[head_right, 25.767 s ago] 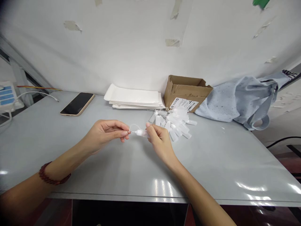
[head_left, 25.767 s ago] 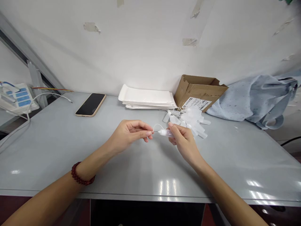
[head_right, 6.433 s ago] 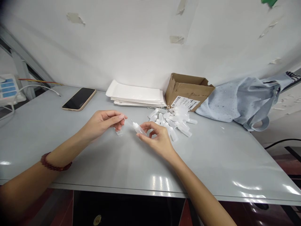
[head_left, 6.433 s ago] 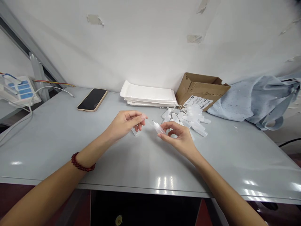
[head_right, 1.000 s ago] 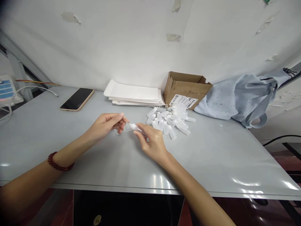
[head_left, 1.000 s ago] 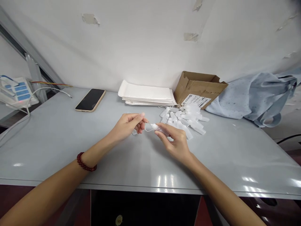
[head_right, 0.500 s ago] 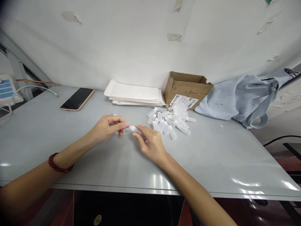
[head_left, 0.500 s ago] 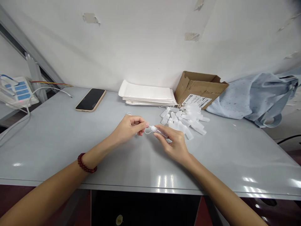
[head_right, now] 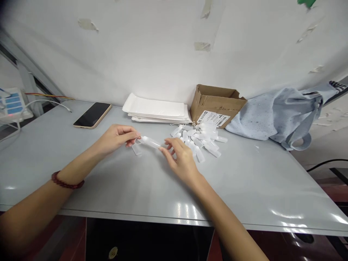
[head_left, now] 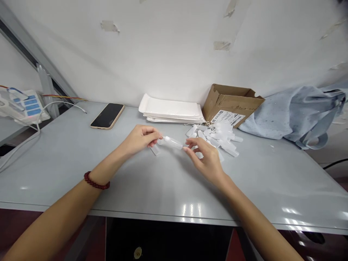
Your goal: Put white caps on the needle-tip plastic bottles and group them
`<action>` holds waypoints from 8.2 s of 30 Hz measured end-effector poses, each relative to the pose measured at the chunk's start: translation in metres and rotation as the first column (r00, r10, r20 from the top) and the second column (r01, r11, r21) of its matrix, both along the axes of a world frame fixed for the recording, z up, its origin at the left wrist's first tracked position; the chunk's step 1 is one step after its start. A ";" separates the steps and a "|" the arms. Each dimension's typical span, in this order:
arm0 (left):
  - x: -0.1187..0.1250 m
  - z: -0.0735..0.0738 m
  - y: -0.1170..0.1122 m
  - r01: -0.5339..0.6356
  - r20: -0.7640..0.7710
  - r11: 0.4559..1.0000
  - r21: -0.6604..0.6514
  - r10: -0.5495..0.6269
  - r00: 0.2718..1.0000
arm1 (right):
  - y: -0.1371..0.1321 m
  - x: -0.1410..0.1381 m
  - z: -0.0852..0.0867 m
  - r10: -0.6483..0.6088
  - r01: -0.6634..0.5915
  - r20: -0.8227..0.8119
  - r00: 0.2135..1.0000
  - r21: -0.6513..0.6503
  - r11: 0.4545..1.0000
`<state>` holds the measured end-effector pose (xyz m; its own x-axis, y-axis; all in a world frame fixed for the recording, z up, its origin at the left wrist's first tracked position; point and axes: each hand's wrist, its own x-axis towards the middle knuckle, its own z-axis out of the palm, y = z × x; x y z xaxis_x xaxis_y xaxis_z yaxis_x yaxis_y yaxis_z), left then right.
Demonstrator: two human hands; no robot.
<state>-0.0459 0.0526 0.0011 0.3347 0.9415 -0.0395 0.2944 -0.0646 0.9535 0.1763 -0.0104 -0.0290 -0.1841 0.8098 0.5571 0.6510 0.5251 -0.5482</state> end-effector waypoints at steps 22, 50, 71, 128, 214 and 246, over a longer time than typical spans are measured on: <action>-0.016 -0.004 0.015 -0.182 -0.406 0.956 0.230 0.264 0.875 | 0.014 0.039 0.021 -0.228 0.369 0.334 0.915 -0.458 0.809; 0.011 0.002 -0.019 0.228 -0.136 0.973 -0.020 -0.228 0.964 | -0.002 0.005 0.004 0.092 -0.097 0.201 0.975 0.015 0.995; 0.012 0.004 -0.023 0.343 -0.159 0.939 0.012 -0.337 0.928 | -0.006 0.002 0.005 0.124 -0.117 0.181 0.976 -0.048 0.992; 0.019 0.001 -0.033 0.307 -0.211 0.952 0.003 -0.300 0.930 | -0.013 -0.006 -0.003 0.154 -0.146 0.039 0.987 -0.161 0.976; 0.017 -0.009 -0.024 0.318 -0.246 0.945 0.078 -0.291 0.925 | -0.004 -0.002 -0.013 0.182 -0.177 0.141 0.973 -0.050 0.983; -0.014 0.001 0.007 -0.086 -0.467 0.951 0.297 0.223 0.856 | 0.017 0.013 -0.024 -0.023 0.059 0.370 0.929 -0.088 0.994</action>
<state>-0.0598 0.0600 0.0016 0.1849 0.9786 0.0903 0.7441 -0.1995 0.6376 0.1895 0.0061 -0.0532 -0.3266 0.8672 0.3758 0.8362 0.4504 -0.3127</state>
